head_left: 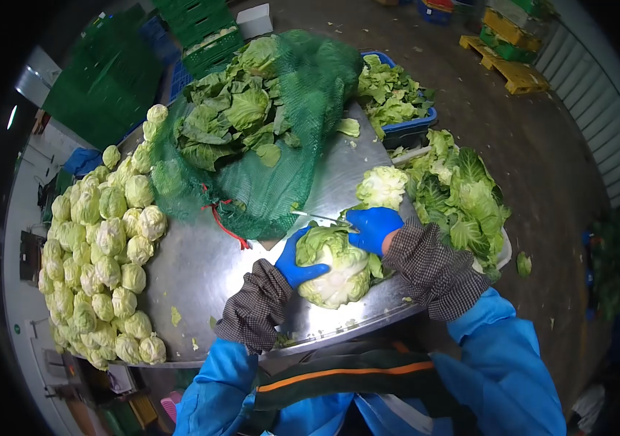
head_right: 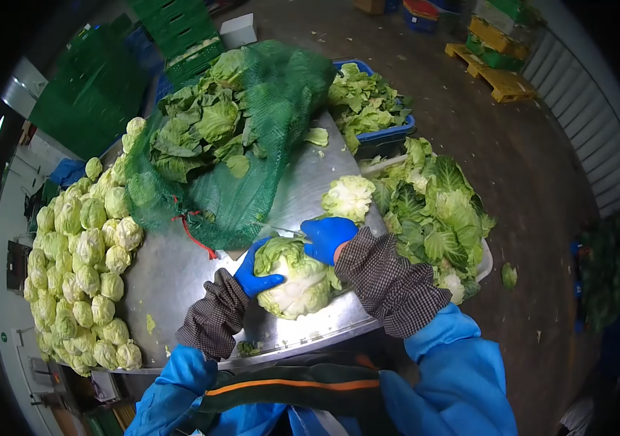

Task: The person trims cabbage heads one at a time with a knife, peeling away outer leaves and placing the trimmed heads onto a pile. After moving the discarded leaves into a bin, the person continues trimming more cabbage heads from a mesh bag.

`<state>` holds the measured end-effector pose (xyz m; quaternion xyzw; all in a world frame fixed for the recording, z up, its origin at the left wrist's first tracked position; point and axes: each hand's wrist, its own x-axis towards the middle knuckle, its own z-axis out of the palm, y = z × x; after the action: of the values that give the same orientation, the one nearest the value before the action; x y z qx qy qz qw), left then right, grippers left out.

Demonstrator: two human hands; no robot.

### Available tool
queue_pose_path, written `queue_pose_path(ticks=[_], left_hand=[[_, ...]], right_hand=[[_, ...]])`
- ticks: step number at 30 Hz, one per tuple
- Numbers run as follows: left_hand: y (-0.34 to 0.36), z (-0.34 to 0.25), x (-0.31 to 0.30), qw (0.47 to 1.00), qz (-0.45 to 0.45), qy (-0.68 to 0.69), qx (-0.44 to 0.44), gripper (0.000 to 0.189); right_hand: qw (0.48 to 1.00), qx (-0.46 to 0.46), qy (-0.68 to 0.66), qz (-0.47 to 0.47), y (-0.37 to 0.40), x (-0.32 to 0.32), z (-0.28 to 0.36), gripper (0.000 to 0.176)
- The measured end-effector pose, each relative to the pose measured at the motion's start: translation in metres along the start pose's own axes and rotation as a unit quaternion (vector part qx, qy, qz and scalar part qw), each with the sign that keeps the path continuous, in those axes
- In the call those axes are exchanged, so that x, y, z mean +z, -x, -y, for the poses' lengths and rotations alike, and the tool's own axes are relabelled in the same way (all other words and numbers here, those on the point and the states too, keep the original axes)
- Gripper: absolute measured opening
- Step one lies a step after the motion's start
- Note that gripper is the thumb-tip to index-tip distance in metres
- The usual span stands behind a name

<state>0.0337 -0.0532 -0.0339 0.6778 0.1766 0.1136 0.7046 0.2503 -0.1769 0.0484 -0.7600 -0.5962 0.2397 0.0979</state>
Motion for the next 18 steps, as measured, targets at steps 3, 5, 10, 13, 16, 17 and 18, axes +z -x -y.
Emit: queue_pose_path(ticks=[3,5,10,13,16,17,18], left_hand=[[0.006,0.007,-0.002,0.999,-0.030,-0.002,0.028,0.097],[0.016,0.006,0.002,0.998,-0.042,0.007,0.041,0.106],[0.050,0.030,0.010,0.982,-0.164,0.083,0.041,0.098],[0.063,0.024,0.038,0.945,-0.273,0.181,-0.004,0.097],[0.068,-0.021,0.041,0.968,-0.243,-0.005,-0.061,0.107],[0.069,-0.034,0.027,0.925,-0.233,-0.300,-0.020,0.117],[0.056,-0.047,0.016,0.880,-0.205,-0.422,0.081,0.120]], right_hand=[[0.991,0.045,-0.098,-0.083,-0.015,0.017,-0.012,0.031],[0.955,0.113,-0.227,-0.153,-0.033,0.046,-0.038,0.033],[0.929,0.287,-0.203,-0.117,-0.028,0.078,-0.086,0.053],[0.945,0.248,-0.181,-0.115,0.023,0.038,-0.024,0.066],[0.955,0.152,-0.211,-0.142,0.045,0.077,-0.001,0.067],[0.954,0.115,-0.225,-0.160,0.048,0.088,0.000,0.066],[0.956,0.127,-0.217,-0.151,0.047,0.085,0.004,0.062]])
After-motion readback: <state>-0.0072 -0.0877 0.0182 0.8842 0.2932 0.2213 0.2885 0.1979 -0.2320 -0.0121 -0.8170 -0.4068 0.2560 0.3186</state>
